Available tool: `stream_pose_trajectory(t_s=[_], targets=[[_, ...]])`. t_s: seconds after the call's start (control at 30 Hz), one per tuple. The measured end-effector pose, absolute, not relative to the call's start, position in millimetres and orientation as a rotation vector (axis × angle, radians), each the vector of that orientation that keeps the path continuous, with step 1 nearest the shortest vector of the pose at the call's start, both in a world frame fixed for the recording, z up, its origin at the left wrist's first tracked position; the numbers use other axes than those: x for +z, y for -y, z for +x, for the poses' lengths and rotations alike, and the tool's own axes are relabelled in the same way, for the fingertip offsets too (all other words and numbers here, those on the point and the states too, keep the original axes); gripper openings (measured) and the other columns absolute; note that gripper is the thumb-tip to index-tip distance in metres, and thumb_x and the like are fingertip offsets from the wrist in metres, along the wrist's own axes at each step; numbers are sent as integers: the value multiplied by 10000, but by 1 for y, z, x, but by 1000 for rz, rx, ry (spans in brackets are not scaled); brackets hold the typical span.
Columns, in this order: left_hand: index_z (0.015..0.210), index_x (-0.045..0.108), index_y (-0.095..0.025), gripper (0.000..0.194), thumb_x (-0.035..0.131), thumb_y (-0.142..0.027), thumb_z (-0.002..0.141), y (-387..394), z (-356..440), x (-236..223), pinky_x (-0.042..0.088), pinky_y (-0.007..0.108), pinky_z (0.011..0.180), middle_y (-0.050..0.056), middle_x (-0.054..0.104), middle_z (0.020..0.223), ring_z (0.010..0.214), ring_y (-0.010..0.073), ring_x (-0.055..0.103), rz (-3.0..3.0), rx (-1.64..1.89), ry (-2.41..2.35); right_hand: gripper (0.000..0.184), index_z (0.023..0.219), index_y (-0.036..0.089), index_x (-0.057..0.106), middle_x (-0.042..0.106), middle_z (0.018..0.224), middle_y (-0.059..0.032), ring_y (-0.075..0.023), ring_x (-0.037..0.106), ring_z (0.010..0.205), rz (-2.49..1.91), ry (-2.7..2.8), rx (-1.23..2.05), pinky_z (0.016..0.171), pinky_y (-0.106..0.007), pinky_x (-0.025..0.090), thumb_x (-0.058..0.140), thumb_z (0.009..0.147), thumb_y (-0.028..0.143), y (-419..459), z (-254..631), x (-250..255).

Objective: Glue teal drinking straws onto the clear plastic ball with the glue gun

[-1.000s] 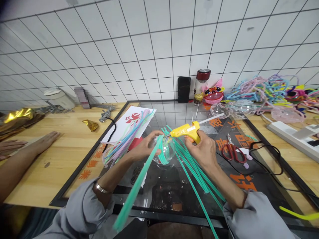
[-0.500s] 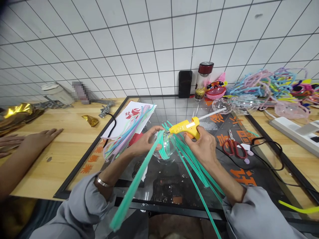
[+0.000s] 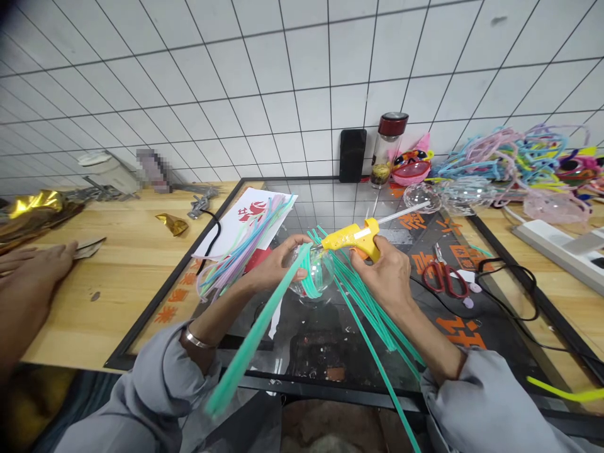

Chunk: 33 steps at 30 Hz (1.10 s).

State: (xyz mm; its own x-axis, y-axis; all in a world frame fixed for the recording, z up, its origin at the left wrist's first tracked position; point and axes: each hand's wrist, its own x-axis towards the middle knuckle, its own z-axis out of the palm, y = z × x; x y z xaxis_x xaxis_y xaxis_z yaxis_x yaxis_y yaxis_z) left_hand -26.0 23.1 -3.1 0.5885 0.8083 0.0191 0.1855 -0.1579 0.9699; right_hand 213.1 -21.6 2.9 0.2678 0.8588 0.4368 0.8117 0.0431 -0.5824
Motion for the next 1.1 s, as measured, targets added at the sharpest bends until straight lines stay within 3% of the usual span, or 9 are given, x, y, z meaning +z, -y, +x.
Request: stream_pose_trajectory(t_s=[0.37, 0.7, 1.1], targets=[[1190, 482, -211, 626, 771, -375, 660, -18, -23, 4, 439, 284, 718, 34, 534, 1079, 834, 157, 512, 1566, 681, -821, 348, 611, 245, 386, 389, 517, 39, -117, 340, 489, -1774, 1525, 125, 537, -286, 268, 540, 705, 543, 22, 213, 1], [1208, 517, -227, 595, 777, -360, 689, -25, -26, -8, 430, 339, 922, 45, 541, 1174, 1051, 225, 515, 1706, 733, -799, 351, 578, 248, 373, 358, 497, 50, -105, 307, 461, -1721, 1537, 106, 507, -282, 255, 563, 716, 508, 21, 215, -1], [1204, 533, -247, 567, 782, -346, 704, -22, -25, -4, 426, 374, 1003, 27, 554, 1195, 1120, 243, 527, 1697, 722, -807, 351, 578, 234, 421, 377, 486, 54, -100, 341, 449, -1709, 1530, 123, 498, -268, 258, 569, 701, 528, 20, 215, 0]])
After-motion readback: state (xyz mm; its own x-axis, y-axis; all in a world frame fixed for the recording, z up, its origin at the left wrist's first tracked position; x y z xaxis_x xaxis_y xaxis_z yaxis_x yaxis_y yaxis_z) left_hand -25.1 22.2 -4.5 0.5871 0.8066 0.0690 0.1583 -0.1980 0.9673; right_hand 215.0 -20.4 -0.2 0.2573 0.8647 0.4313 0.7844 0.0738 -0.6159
